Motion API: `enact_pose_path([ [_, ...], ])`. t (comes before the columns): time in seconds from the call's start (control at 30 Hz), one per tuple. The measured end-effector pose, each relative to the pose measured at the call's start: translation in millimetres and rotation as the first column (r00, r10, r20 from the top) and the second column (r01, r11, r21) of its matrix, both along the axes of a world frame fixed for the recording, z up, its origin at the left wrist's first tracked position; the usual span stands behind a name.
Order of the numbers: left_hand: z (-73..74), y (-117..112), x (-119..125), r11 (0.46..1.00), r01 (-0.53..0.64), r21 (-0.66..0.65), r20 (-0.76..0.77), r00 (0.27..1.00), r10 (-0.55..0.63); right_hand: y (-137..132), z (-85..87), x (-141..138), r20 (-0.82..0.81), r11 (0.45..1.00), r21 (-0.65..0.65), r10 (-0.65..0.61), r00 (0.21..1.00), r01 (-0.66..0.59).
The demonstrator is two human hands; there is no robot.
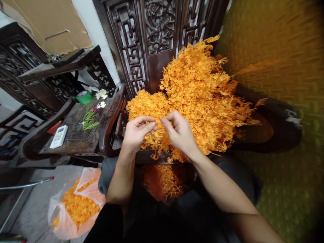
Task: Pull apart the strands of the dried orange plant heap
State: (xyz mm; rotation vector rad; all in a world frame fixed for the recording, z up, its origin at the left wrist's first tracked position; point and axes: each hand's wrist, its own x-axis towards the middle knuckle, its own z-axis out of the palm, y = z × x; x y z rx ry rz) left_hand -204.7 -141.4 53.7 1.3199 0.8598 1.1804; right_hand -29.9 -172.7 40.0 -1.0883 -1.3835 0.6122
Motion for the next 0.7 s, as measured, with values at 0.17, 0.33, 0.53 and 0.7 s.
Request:
enact_pose_path([
  [0.17, 13.4, -6, -14, 0.967, -0.213, 0.141, -0.014, 0.976, 0.217, 4, 12.2, 30, -0.345, 0.985, 0.125, -0.070, 0.936, 0.120],
  [0.33, 14.6, -15, -8, 0.963, -0.143, 0.229, -0.323, 0.922, 0.214, -19, 29.2, 22, 0.084, 0.980, 0.159, 0.111, 0.990, -0.123],
  [0.53, 11.6, -22, -2, 0.933, 0.031, 0.360, -0.515, 0.840, 0.171, -21, 22.5, 9, 0.553, 0.978, 0.162, 0.019, 0.833, -0.130],
  [0.7, 8.5, -19, -5, 0.968, 0.066, 0.241, -0.308, 0.951, 0.012, -12, 18.0, 22, 0.498, 0.981, 0.133, 0.055, 0.865, -0.138],
])
